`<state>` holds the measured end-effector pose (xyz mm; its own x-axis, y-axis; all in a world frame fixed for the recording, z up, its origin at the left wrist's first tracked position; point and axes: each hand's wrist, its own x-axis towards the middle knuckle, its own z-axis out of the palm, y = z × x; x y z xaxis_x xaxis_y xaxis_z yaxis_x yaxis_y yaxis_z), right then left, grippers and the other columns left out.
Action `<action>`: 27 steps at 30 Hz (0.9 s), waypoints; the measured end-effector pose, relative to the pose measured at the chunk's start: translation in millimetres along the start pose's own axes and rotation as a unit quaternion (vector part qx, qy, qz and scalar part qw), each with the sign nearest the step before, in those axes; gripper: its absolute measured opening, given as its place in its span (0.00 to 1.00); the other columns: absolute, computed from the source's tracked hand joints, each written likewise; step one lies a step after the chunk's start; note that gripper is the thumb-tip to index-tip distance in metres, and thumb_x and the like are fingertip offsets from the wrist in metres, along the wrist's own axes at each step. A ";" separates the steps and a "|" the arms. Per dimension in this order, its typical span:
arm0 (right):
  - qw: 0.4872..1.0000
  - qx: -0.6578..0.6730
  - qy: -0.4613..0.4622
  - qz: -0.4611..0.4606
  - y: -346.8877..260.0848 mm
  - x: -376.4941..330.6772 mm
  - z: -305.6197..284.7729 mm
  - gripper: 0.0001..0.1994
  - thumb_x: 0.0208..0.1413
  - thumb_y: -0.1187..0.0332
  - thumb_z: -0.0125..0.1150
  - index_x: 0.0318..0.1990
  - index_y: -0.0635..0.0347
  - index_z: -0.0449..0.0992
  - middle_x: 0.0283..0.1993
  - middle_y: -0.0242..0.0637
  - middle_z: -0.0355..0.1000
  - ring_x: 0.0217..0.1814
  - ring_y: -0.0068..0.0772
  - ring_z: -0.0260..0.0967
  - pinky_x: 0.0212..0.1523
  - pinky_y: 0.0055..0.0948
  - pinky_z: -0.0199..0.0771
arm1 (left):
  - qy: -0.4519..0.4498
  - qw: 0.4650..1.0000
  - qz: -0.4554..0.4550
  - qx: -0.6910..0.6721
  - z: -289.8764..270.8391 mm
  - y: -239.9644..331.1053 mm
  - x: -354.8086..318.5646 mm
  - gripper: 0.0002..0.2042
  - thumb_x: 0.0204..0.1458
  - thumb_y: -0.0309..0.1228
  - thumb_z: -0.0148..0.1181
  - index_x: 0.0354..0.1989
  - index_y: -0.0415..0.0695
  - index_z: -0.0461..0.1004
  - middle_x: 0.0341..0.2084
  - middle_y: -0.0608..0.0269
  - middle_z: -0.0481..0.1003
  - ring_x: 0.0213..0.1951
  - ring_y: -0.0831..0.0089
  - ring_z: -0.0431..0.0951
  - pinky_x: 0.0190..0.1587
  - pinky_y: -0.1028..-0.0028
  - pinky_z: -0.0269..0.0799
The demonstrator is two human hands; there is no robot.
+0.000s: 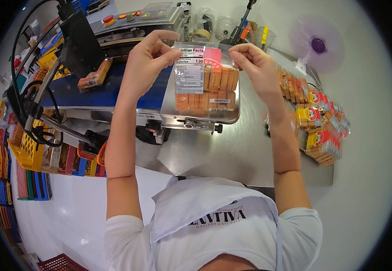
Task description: The person picks up individually wrapped snack packages from a yellow crate and places them onto a conveyor belt. The packages move through a heat-sealing machine, and the person then collects the sealed items and stacks them on a metal table. The process is repeated for multiple snack units.
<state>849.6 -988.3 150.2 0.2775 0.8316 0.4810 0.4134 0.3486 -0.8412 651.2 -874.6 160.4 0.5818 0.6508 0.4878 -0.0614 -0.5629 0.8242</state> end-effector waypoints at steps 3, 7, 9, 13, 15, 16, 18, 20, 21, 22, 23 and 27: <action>0.998 0.011 -0.020 0.053 26.4 15.4 6.8 0.08 0.47 0.70 0.52 0.35 0.61 0.69 0.20 0.32 0.66 0.24 0.16 0.61 0.28 0.18 0.62 | -0.021 0.991 0.008 0.135 2.3 -22.0 14.9 0.10 0.43 0.26 0.55 0.36 0.44 0.69 0.19 0.66 0.71 0.24 0.81 0.69 0.27 0.82 0.62; 0.975 -0.181 -0.105 0.079 48.6 44.4 13.0 0.09 0.45 0.72 0.51 0.36 0.61 0.71 0.18 0.29 0.63 0.23 0.15 0.60 0.26 0.17 0.61 | -0.075 0.937 0.003 0.341 9.1 -44.7 40.4 0.10 0.42 0.27 0.53 0.35 0.47 0.70 0.23 0.56 0.74 0.28 0.69 0.74 0.32 0.75 0.66; 0.950 -0.251 -0.163 0.091 53.0 60.8 14.8 0.09 0.43 0.72 0.50 0.34 0.61 0.73 0.19 0.32 0.65 0.24 0.17 0.62 0.27 0.19 0.63 | -0.086 0.916 0.021 0.392 12.7 -58.8 51.6 0.09 0.41 0.27 0.53 0.34 0.46 0.72 0.25 0.56 0.74 0.29 0.65 0.74 0.34 0.73 0.67; 0.916 -0.341 -0.210 0.032 64.2 81.6 15.4 0.10 0.42 0.71 0.49 0.31 0.57 0.76 0.25 0.37 0.70 0.29 0.27 0.68 0.32 0.24 0.67 | -0.093 0.902 0.010 0.422 18.5 -70.7 64.4 0.08 0.41 0.26 0.54 0.31 0.43 0.74 0.27 0.56 0.74 0.31 0.62 0.74 0.36 0.69 0.67; 0.867 -0.452 -0.211 0.022 59.0 83.6 18.1 0.10 0.42 0.70 0.48 0.30 0.52 0.76 0.27 0.36 0.71 0.31 0.31 0.69 0.33 0.26 0.68 | -0.097 0.871 0.029 0.481 21.5 -71.4 61.5 0.07 0.40 0.25 0.53 0.30 0.43 0.75 0.28 0.58 0.73 0.34 0.63 0.71 0.38 0.68 0.67; 0.837 -0.505 -0.211 0.017 54.9 85.0 19.6 0.10 0.42 0.70 0.48 0.30 0.49 0.77 0.28 0.35 0.71 0.32 0.33 0.69 0.34 0.27 0.68 | -0.080 0.859 0.067 0.501 21.9 -74.6 60.2 0.08 0.40 0.24 0.53 0.29 0.44 0.75 0.28 0.59 0.72 0.35 0.63 0.71 0.38 0.68 0.66; 0.803 -0.551 -0.228 -0.001 45.7 86.0 25.9 0.10 0.43 0.69 0.48 0.31 0.46 0.77 0.29 0.34 0.71 0.33 0.34 0.69 0.34 0.29 0.68 | -0.074 0.838 0.102 0.531 21.7 -76.6 57.0 0.08 0.39 0.23 0.52 0.29 0.44 0.75 0.28 0.59 0.71 0.36 0.63 0.69 0.38 0.68 0.66; 0.783 -0.585 -0.204 -0.054 47.1 83.7 35.1 0.10 0.44 0.68 0.49 0.32 0.44 0.76 0.29 0.35 0.71 0.33 0.36 0.69 0.33 0.33 0.69 | -0.098 0.821 0.101 0.553 22.1 -74.8 58.1 0.09 0.39 0.22 0.51 0.29 0.43 0.75 0.29 0.60 0.70 0.37 0.63 0.67 0.39 0.68 0.66; 0.792 -0.571 -0.203 -0.070 48.6 81.4 38.5 0.10 0.44 0.68 0.49 0.33 0.44 0.76 0.29 0.35 0.71 0.33 0.37 0.69 0.33 0.33 0.69 | -0.105 0.819 0.095 0.556 22.9 -73.8 57.9 0.09 0.39 0.21 0.50 0.29 0.43 0.75 0.29 0.60 0.70 0.37 0.63 0.68 0.39 0.68 0.66; 0.801 -0.556 -0.202 -0.087 49.0 78.5 41.7 0.10 0.44 0.67 0.48 0.33 0.44 0.76 0.29 0.36 0.71 0.33 0.37 0.69 0.32 0.33 0.69 | -0.111 0.816 0.088 0.560 23.8 -72.9 57.1 0.10 0.39 0.21 0.49 0.29 0.43 0.75 0.29 0.60 0.70 0.36 0.63 0.68 0.38 0.68 0.66; 0.810 -0.541 -0.202 -0.104 50.5 76.0 44.6 0.10 0.44 0.67 0.48 0.34 0.44 0.76 0.28 0.36 0.71 0.33 0.38 0.69 0.32 0.34 0.69 | -0.118 0.814 0.081 0.563 23.6 -72.7 56.1 0.10 0.39 0.20 0.49 0.30 0.43 0.75 0.29 0.59 0.70 0.36 0.64 0.68 0.38 0.69 0.66; 0.818 -0.531 -0.181 -0.126 54.3 73.0 49.2 0.11 0.45 0.66 0.47 0.34 0.44 0.75 0.28 0.39 0.71 0.32 0.40 0.69 0.32 0.34 0.69 | -0.124 0.824 0.078 0.547 15.8 -72.2 51.2 0.12 0.40 0.19 0.46 0.32 0.43 0.74 0.30 0.59 0.71 0.35 0.63 0.70 0.38 0.68 0.66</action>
<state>849.6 -887.4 127.5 -0.1288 0.9318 0.3394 0.9916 0.1173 0.0544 698.3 -808.7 121.3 0.7926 0.4790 0.3772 0.5373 -0.8412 -0.0609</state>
